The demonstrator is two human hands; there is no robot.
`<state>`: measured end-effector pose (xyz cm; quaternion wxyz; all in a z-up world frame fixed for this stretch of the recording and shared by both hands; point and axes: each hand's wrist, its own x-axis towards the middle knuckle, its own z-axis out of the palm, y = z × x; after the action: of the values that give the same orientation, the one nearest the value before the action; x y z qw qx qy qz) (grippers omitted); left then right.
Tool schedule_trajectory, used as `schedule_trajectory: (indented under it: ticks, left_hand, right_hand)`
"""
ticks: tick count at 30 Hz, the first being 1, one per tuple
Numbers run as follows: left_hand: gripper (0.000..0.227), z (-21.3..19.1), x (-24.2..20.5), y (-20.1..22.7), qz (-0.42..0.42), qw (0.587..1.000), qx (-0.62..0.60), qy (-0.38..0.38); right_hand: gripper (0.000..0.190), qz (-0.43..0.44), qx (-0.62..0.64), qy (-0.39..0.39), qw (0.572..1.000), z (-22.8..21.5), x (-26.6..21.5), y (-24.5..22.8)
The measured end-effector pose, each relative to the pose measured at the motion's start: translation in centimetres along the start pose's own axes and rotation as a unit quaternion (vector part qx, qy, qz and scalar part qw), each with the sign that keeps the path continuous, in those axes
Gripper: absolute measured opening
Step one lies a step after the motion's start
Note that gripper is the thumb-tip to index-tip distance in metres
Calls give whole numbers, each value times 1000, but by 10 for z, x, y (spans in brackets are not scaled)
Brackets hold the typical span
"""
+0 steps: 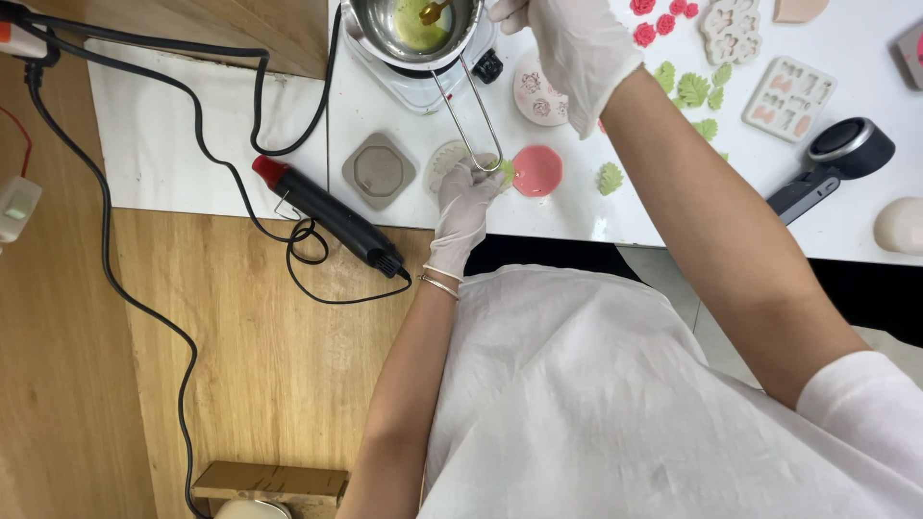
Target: Preparing and arranging small wax leaves and roses for candle decoration.
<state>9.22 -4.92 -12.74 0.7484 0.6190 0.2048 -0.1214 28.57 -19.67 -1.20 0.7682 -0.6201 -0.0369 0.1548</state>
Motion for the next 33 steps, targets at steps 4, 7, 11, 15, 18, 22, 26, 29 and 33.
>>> schedule_trajectory:
  ticks: [4,7,11,15,18,22,26,29,33]
  left_hand:
    - [34,-3,2,-9,6,1000,-25,-4]
    - [38,-2,-3,0,10,998,61,13]
    - [39,3,-12,26,14,982,187,32]
    - [35,4,-9,17,79,953,288,43]
    - [34,6,-8,15,106,935,333,56]
    - [33,7,-11,23,96,929,351,59]
    - [33,5,-9,18,94,932,346,51]
    - [32,3,-8,17,107,931,345,49]
    - [31,3,-8,18,120,930,345,48]
  right_hand:
    - [26,60,22,1,998,19,-3,-15]
    - [29,85,11,7,996,13,2,-4]
    - [30,105,4,19,994,4,4,2]
    - [31,116,-13,12,993,2,1,3]
    - [29,135,-22,12,991,6,0,0]
    - [30,152,-55,-1,987,9,-7,-11]
    - [42,266,-180,53,946,30,-57,-97]
    - [41,242,-190,127,943,-5,-86,-101]
    - [33,24,-108,186,976,-93,-135,-80]
